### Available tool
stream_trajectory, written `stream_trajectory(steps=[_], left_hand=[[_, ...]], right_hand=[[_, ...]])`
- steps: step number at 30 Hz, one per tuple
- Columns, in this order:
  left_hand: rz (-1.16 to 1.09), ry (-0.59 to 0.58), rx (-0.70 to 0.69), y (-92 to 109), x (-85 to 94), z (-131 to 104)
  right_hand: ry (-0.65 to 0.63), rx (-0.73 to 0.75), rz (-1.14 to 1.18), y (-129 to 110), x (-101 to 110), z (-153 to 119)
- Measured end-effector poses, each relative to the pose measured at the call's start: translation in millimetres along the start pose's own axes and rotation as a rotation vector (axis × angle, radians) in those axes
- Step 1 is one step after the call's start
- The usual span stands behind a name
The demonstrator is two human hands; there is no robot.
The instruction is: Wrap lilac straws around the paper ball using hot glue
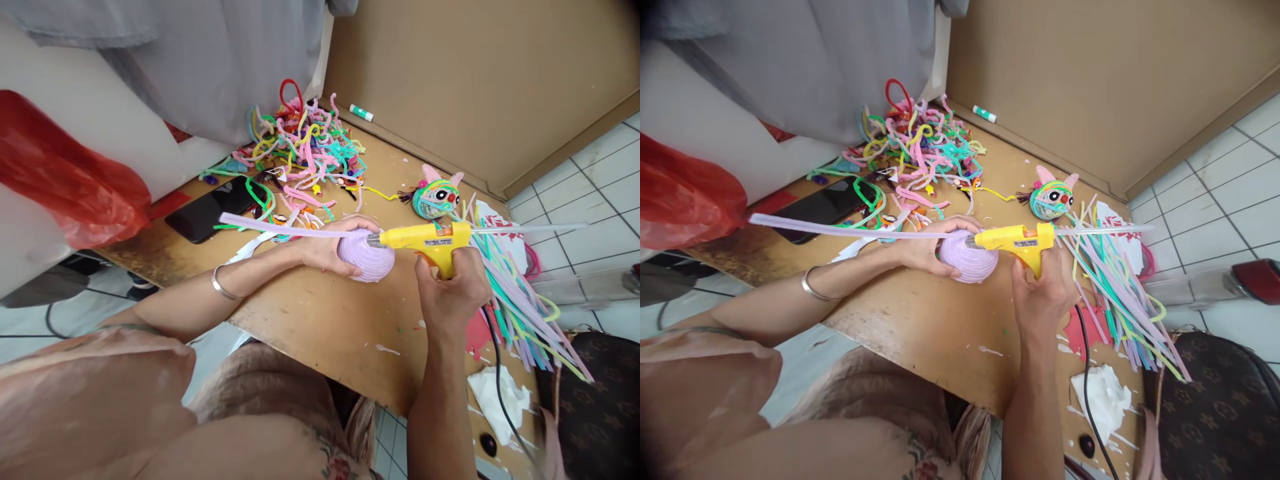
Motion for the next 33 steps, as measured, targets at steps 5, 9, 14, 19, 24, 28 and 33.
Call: stream_trajectory(steps=[5, 9, 14, 19, 24, 28, 33], left_hand=[[0.009, -0.007, -0.004, -0.6, -0.6, -0.2], [-0.006, 0.009, -0.022, -0.8, -0.5, 0.2], [0.018, -0.003, -0.042, -0.9, 0.0, 0.4], [0.011, 0.006, -0.044, -2.0, 0.3, -0.6], [0.019, 0.001, -0.033, -1.1, 0.8, -0.4], [0.034, -0.008, -0.029, 0.9, 1.8, -0.6], [0.047, -0.023, -0.045, 1.2, 1.8, -0.5]], right_hand=[[0.025, 0.031, 0.025, 2.0, -0.1, -0.6], [0.036, 0.037, 0.03, 2.6, 0.2, -0.3], [0.032, 0.01, 0.006, 2.9, 0.4, 0.0], [0.029, 0.013, -0.011, 1.5, 0.4, -0.7], [0.043, 0.035, -0.023, 1.3, 2.4, 0.0], [0.015, 0.054, -0.006, 1.3, 3.7, 1.3], [0.041, 0.05, 0.025, -0.1, 1.6, 2.2]])
Point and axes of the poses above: each hand's wrist, its own z-axis towards the middle knuckle, its own x-axis out of the back of the hand, y = z × x, the point moved 3 cm from there along z, towards the middle knuckle, and after that the axes turned 8 degrees about z, right-handed, at the moved point
